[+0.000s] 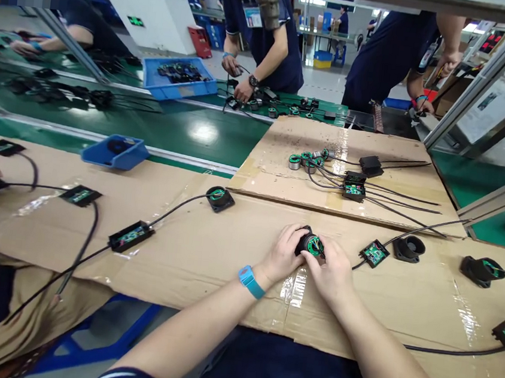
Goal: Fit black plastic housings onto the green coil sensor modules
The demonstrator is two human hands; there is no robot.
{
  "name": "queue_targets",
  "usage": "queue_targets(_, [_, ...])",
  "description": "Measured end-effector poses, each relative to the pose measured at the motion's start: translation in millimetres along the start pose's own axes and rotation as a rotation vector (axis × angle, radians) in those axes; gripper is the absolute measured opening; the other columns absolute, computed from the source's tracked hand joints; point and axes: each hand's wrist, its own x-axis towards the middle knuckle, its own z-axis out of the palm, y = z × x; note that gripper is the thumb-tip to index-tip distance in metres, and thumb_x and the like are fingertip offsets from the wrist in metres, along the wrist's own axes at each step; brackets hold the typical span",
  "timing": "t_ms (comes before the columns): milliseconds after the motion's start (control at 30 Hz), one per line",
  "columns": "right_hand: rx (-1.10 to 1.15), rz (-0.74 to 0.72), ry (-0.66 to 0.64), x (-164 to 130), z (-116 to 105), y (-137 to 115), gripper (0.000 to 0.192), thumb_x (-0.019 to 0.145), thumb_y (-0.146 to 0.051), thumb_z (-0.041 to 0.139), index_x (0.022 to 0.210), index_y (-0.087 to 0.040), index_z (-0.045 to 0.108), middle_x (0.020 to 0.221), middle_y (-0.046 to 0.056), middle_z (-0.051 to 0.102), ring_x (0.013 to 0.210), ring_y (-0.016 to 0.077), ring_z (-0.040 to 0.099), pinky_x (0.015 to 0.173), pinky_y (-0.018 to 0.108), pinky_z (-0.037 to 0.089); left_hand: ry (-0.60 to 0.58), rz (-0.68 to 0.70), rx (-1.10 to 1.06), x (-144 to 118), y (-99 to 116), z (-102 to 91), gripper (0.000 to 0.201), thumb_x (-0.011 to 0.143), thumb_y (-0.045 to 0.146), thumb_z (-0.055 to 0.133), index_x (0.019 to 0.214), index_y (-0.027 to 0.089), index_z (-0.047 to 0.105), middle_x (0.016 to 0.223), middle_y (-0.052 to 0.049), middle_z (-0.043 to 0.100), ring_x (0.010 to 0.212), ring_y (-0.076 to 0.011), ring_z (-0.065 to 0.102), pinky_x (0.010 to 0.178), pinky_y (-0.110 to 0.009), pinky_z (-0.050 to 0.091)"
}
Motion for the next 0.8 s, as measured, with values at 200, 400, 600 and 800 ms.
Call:
queue_targets(200, [-0.007, -0.002, 0.043, 0, 3, 0, 0.04, 0.092, -0.041, 0.069, 0.121, -0.013, 0.064, 0.107, 0.014, 0.067, 0.101, 0.0266, 0.064, 0.093, 0.042, 0.056, 0.002, 0.035, -0.064, 2, 3, 0.1, 0.045, 0.089, 0.017, 0.063, 0.132, 0.018, 0.052, 0.13, -0.015, 0.06, 0.125, -0.026, 0.056, 0.11, -0.051, 0.049])
queue_targets(400, [-0.109, -0.014, 0.029, -2, 6, -1, 0.046, 0.093, -0.046, 0.066, 0.123, -0.013, 0.065, 0.106, 0.014, 0.065, 0.099, 0.0275, 0.062, 0.091, 0.042, 0.056, 0.008, 0.052, -0.066, 1, 2, 0.9, 0.045, 0.089, 0.02, 0.066, 0.132, 0.018, 0.053, 0.129, -0.015, 0.061, 0.123, -0.0268, 0.058, 0.108, -0.051, 0.051])
queue_targets(600, [-0.147, -0.025, 0.01, -3, 11, 2, 0.047, 0.092, -0.051, 0.064, 0.115, -0.011, 0.068, 0.105, 0.017, 0.063, 0.096, 0.0282, 0.062, 0.084, 0.043, 0.058, 0.037, 0.021, -0.03, -1, 0, 2.1, 0.04, 0.09, 0.024, 0.065, 0.129, 0.018, 0.055, 0.126, -0.015, 0.061, 0.119, -0.0271, 0.059, 0.105, -0.05, 0.052])
queue_targets(800, [-0.087, -0.174, 0.009, -7, 11, 7, 0.043, 0.095, -0.036, 0.063, 0.132, -0.016, 0.061, 0.132, 0.019, 0.058, 0.114, 0.0302, 0.058, 0.098, 0.048, 0.054, 0.11, 0.006, -0.083, 0, -1, 0.2, 0.043, 0.087, 0.026, 0.072, 0.125, 0.017, 0.056, 0.122, -0.014, 0.064, 0.117, -0.0267, 0.061, 0.105, -0.049, 0.053])
